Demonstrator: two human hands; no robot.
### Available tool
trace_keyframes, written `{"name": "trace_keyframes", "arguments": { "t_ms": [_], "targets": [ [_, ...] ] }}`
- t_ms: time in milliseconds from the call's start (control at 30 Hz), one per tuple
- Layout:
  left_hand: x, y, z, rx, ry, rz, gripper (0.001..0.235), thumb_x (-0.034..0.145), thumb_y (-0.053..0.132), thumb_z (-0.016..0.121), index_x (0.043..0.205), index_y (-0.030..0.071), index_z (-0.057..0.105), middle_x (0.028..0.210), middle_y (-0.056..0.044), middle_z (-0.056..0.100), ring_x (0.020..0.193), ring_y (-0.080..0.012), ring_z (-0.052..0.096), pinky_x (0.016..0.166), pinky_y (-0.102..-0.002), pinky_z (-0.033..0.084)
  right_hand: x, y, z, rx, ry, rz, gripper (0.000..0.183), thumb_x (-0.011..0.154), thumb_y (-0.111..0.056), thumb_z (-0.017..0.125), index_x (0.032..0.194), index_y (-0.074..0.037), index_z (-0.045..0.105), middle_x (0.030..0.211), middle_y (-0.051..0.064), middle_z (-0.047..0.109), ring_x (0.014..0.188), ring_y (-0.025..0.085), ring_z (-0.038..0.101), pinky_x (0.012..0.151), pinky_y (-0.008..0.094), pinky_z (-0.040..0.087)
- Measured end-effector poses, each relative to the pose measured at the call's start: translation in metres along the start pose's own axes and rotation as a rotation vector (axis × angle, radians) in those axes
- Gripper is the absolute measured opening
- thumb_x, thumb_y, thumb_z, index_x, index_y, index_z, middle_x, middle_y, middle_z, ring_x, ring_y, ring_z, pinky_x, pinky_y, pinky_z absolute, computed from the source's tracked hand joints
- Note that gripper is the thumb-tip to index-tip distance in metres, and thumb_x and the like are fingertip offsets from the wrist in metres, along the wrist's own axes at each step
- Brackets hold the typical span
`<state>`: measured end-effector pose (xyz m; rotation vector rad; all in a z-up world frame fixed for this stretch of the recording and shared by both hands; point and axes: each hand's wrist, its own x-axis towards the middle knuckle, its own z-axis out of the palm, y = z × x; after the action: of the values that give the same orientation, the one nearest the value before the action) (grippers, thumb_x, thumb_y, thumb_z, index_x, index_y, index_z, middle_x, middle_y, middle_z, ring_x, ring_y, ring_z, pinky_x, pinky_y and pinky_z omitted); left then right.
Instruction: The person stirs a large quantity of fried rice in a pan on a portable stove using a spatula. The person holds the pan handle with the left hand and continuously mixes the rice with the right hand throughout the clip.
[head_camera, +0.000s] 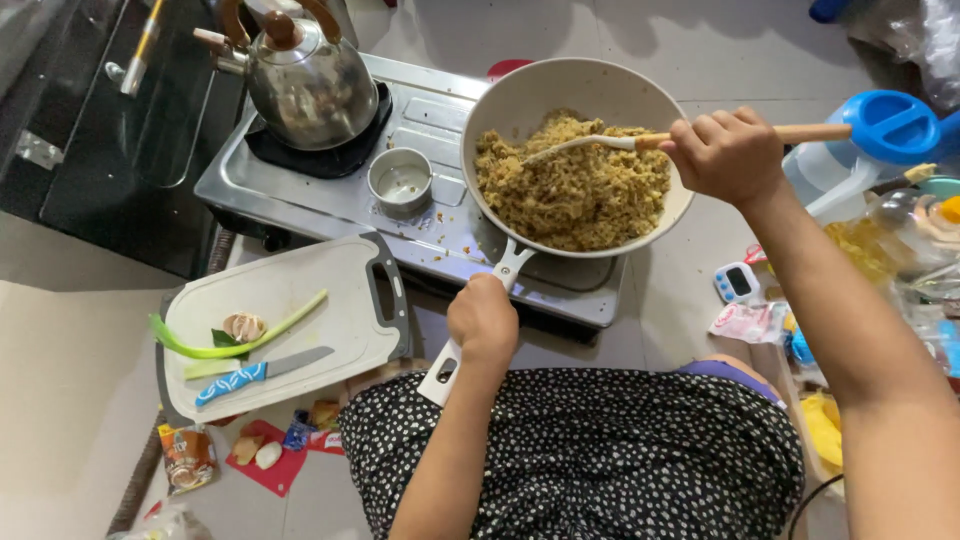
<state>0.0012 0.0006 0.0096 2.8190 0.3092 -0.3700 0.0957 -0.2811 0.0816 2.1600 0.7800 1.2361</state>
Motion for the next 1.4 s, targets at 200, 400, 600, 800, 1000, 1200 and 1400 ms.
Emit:
{"name": "trace_keyframes", "arguments": {
  "t_ms": [200,400,600,800,1000,1200,1400],
  "targets": [
    [0.003,-0.003,0.006,-0.010,0.024,0.009,0.013,0.077,0.006,0.049,0.088,0.005,0.054,0.079,-0.008,0.063,0.072,-0.0251,0.063,0.057,-0.035,0.051,-0.045,-0.008,-0.050,0.019,-0.157,0.082,0.006,0.088,-0.022,0.058,0.092,-0.017,0.057,0.060,-0.003,0.044,0.051,0.015,0.046,0.049,0.026,0.034],
    [0.000,-0.003,0.001,-0.004,0.014,0.023,0.016,0.075,0.005,0.051,0.090,0.004,0.054,0.080,-0.008,0.063,0.072,-0.0248,0.063,0.056,-0.034,0.051,-0.013,0.005,-0.129,0.888,-1.117,0.929,0.053,0.078,-0.012,0.044,0.126,-0.033,0.044,0.077,0.003,0.063,0.050,0.018,0.048,0.047,0.029,0.035],
    [0.000,-0.002,0.001,-0.017,-0.007,-0.003,0.016,0.076,0.006,0.049,0.091,0.003,0.052,0.080,-0.009,0.063,0.072,-0.0253,0.063,0.056,-0.034,0.051,0.015,0.009,-0.145,0.610,-1.270,0.674,0.067,0.065,-0.005,0.048,0.121,-0.041,0.045,0.083,0.000,0.063,0.065,0.021,0.056,0.055,0.034,0.042],
    [-0.002,-0.003,-0.003,-0.083,0.031,0.054,0.014,0.074,0.007,0.053,0.081,-0.005,0.053,0.067,-0.016,0.061,0.069,-0.0323,0.063,0.061,-0.045,0.050,0.015,-0.044,-0.052,0.317,-0.949,0.352,0.050,0.069,-0.017,0.052,0.114,-0.040,0.051,0.060,0.004,0.058,0.057,0.024,0.061,0.055,0.036,0.049],
    [-0.001,-0.005,0.001,-0.077,0.046,0.061,0.017,0.077,0.012,0.052,0.081,-0.004,0.052,0.067,-0.014,0.061,0.069,-0.0316,0.063,0.062,-0.045,0.050,0.012,-0.069,0.006,0.303,-0.852,0.322,0.046,0.070,-0.017,0.050,0.114,-0.032,0.052,0.058,0.005,0.054,0.053,0.026,0.060,0.048,0.039,0.047],
    [0.001,-0.003,0.004,-0.033,0.010,-0.003,0.011,0.078,0.005,0.048,0.087,0.003,0.052,0.077,-0.011,0.063,0.070,-0.0268,0.063,0.056,-0.035,0.051,0.069,-0.009,-0.106,0.483,-1.251,0.617,0.056,0.073,-0.007,0.049,0.118,-0.039,0.048,0.096,0.001,0.062,0.077,0.022,0.059,0.049,0.035,0.041],
    [0.004,-0.001,0.008,-0.036,0.035,-0.034,0.010,0.078,0.004,0.047,0.087,0.004,0.053,0.078,-0.010,0.063,0.070,-0.0264,0.063,0.055,-0.036,0.051,0.057,-0.001,-0.094,0.501,-0.930,0.684,0.050,0.076,-0.011,0.047,0.123,-0.030,0.050,0.085,0.014,0.063,0.064,0.033,0.057,0.046,0.042,0.042]
  ]
}}
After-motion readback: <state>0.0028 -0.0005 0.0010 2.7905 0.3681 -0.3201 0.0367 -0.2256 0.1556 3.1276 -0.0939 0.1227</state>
